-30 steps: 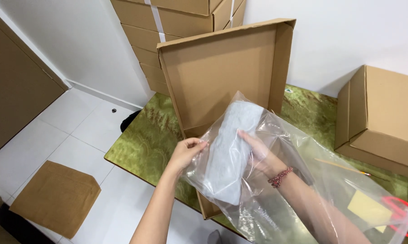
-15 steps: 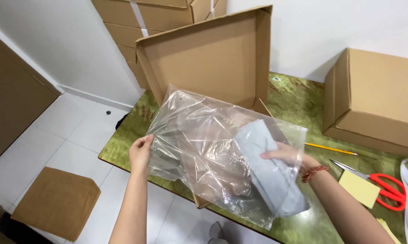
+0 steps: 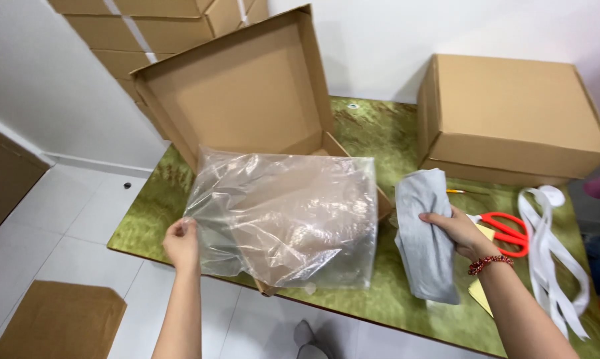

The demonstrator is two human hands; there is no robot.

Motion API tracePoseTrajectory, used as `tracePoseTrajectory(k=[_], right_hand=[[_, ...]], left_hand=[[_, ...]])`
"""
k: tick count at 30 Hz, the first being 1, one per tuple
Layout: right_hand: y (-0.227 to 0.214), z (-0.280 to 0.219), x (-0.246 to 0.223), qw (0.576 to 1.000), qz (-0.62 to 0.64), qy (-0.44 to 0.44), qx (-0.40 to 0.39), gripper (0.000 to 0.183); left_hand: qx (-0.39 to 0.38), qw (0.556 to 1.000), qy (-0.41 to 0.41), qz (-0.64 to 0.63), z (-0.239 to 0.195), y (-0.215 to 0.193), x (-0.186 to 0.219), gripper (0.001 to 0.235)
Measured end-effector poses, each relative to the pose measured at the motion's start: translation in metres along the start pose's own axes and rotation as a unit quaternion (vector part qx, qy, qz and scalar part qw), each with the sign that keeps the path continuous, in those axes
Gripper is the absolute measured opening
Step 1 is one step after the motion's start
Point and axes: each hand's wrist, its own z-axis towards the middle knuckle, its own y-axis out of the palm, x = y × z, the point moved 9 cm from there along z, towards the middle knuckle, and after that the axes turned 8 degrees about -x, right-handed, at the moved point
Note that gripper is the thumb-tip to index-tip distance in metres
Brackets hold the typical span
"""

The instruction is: The person unties a ribbon from a cardboard box, removes a plastic-wrapped item, and places it on a clothing rack. They then place a plastic bag into the box, close the lid, and move the box aside.

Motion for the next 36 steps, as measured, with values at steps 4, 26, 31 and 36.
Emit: tracePoseTrajectory(k=[4, 26, 31, 36], right_hand=[[-0.036, -0.010, 0.021, 0.995, 0.085, -0.039, 0.020, 0.078], [-0.091, -0.334, 0.005, 0.811, 0.369, -0.376, -0.256, 0.100], [-0.145, -0.383, 0.037, 0.854, 0.395, -0.340, -0.009, 0.088], [-0.198, -0.419, 0.095, 0.831, 0.434, -0.316, 0.148, 0.084]], left_hand=[[0.059, 0.959, 0.189, 0.202, -0.089, -0.012, 0.120, 0.069], [-0.804, 0.558, 0.149, -0.139, -0.665, 0.262, 0.290, 0.023], [-0.876, 0.441, 0.150, -0.124, -0.760, 0.275, 0.305, 0.040], [-0.925, 0.339, 0.149, -0.092, -0.836, 0.266, 0.322, 0.049]])
